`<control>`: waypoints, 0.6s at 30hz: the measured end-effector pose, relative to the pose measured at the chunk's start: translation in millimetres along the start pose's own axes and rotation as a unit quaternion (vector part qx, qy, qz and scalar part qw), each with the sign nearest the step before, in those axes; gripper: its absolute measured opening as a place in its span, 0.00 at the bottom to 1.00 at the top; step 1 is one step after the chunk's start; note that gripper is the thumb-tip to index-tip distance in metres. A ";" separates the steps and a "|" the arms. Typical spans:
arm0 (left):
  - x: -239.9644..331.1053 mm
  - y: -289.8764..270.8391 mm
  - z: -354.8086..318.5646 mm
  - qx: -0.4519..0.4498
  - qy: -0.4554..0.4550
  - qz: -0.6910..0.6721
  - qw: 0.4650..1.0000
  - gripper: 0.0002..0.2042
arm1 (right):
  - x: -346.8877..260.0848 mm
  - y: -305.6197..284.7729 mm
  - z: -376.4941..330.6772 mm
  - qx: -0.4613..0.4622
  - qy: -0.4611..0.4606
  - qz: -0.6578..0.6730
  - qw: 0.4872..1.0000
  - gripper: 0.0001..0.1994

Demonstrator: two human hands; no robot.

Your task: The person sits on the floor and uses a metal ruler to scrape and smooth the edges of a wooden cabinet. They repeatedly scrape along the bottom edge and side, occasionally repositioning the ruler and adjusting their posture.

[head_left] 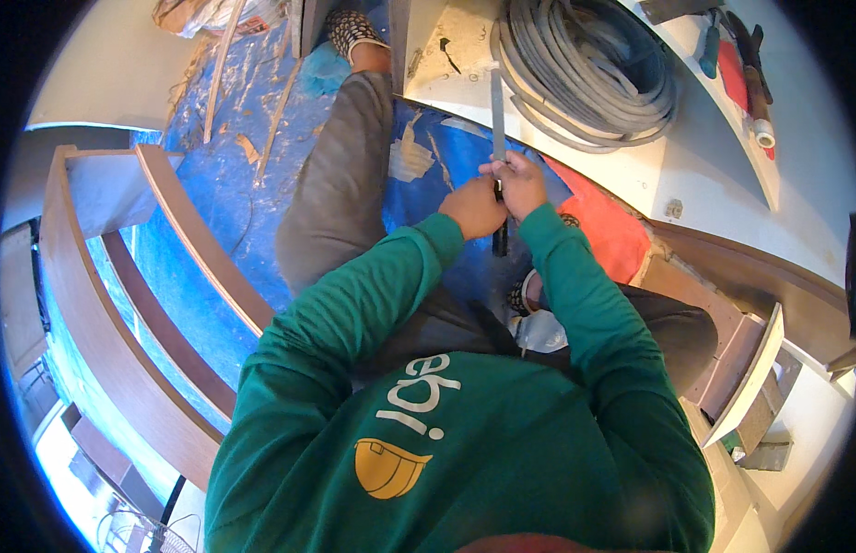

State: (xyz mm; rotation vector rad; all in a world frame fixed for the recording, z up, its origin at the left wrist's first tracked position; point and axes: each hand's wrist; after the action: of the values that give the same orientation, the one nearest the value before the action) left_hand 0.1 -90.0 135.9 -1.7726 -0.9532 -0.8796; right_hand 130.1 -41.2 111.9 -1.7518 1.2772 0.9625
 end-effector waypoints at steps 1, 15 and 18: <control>6.7 -12.9 -2.3 -0.023 0.004 0.008 1.000 0.16 | -8.2 -0.1 -5.4 0.014 0.017 -0.009 1.000 0.10; 11.8 -49.0 4.0 0.075 0.025 -0.164 0.983 0.13 | 64.1 48.0 18.0 0.096 -0.035 -0.144 0.984 0.14; 9.3 -48.1 5.6 0.065 0.010 -0.193 0.979 0.13 | 81.6 64.1 16.4 0.113 -0.040 -0.136 0.983 0.14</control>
State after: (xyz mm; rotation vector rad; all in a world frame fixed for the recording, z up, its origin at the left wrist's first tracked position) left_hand -37.2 -68.8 160.3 -1.4886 -1.3368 -1.0465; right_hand 83.8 -73.5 23.3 -1.6406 1.0201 0.6944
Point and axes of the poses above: each hand's wrist, its own z-axis towards the middle knuckle, its own y-axis out of the palm, x = y × z, and after that the axes turned 1 degree about x, right-handed
